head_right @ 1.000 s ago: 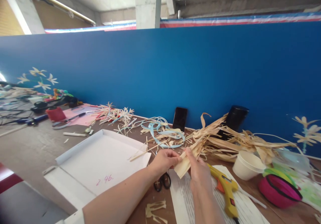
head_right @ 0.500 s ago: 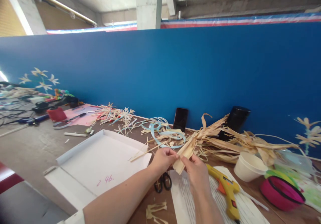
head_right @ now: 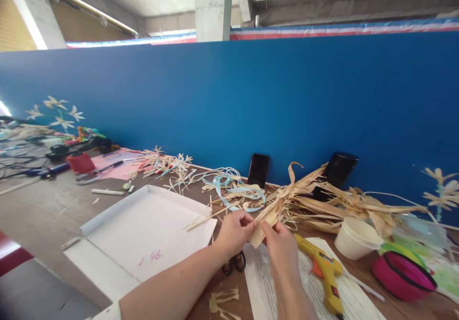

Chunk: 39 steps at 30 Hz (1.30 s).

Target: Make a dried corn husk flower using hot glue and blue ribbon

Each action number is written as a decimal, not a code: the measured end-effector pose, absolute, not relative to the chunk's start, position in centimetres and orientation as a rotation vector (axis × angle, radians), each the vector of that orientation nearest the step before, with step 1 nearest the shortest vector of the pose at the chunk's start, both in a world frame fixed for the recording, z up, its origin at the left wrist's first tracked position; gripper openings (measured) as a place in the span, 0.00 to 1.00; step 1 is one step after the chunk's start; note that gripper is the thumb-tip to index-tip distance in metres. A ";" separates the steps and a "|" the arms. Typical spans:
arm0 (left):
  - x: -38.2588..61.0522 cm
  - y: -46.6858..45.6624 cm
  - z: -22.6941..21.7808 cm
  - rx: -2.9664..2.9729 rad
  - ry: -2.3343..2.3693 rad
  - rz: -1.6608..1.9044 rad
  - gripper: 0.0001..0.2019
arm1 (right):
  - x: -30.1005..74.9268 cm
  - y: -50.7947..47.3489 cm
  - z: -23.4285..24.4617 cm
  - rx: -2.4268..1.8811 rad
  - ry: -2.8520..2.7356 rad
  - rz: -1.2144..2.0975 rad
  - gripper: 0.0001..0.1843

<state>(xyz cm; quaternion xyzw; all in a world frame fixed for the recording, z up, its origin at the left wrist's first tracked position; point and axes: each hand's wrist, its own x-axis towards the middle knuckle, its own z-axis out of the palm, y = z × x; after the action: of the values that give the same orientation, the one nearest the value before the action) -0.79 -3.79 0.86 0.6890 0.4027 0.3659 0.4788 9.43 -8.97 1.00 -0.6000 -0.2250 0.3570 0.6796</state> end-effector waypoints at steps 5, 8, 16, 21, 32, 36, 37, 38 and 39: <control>-0.9 -4.2 1.2 1.767 0.993 0.947 0.07 | 9.7 -8.8 0.7 -1.376 -0.459 0.773 0.15; -1.0 -4.4 1.3 1.821 1.011 0.975 0.08 | 9.9 -8.7 0.3 -1.383 -0.457 0.759 0.15; -1.4 -4.7 1.6 2.108 1.063 1.047 0.06 | 9.1 -8.8 1.3 -1.340 -0.362 0.774 0.12; -1.4 -4.7 1.7 2.193 1.056 1.077 0.05 | 9.1 -8.9 1.6 -1.325 -0.355 0.803 0.13; -1.4 -4.7 1.8 2.279 1.009 1.074 0.05 | 9.3 -8.8 1.0 -1.345 -0.401 0.767 0.15; -1.3 -4.6 1.5 2.282 0.996 1.079 0.05 | 9.6 -8.7 0.4 -1.322 -0.431 0.773 0.13; -1.3 -4.6 1.4 2.278 0.989 1.089 0.05 | 9.7 -8.7 0.3 -1.315 -0.432 0.777 0.13; -1.2 -4.6 1.3 2.276 0.979 1.103 0.05 | 9.8 -8.6 0.2 -1.314 -0.429 0.779 0.13; -1.2 -4.6 1.2 2.279 0.966 1.119 0.06 | 9.9 -8.6 0.1 -1.318 -0.425 0.780 0.13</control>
<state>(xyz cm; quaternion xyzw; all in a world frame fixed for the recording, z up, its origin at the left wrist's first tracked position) -1.23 -4.57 1.24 0.8201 0.3476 0.4027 0.2108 9.91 -8.60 0.13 -0.5916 -0.1909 0.3501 0.7007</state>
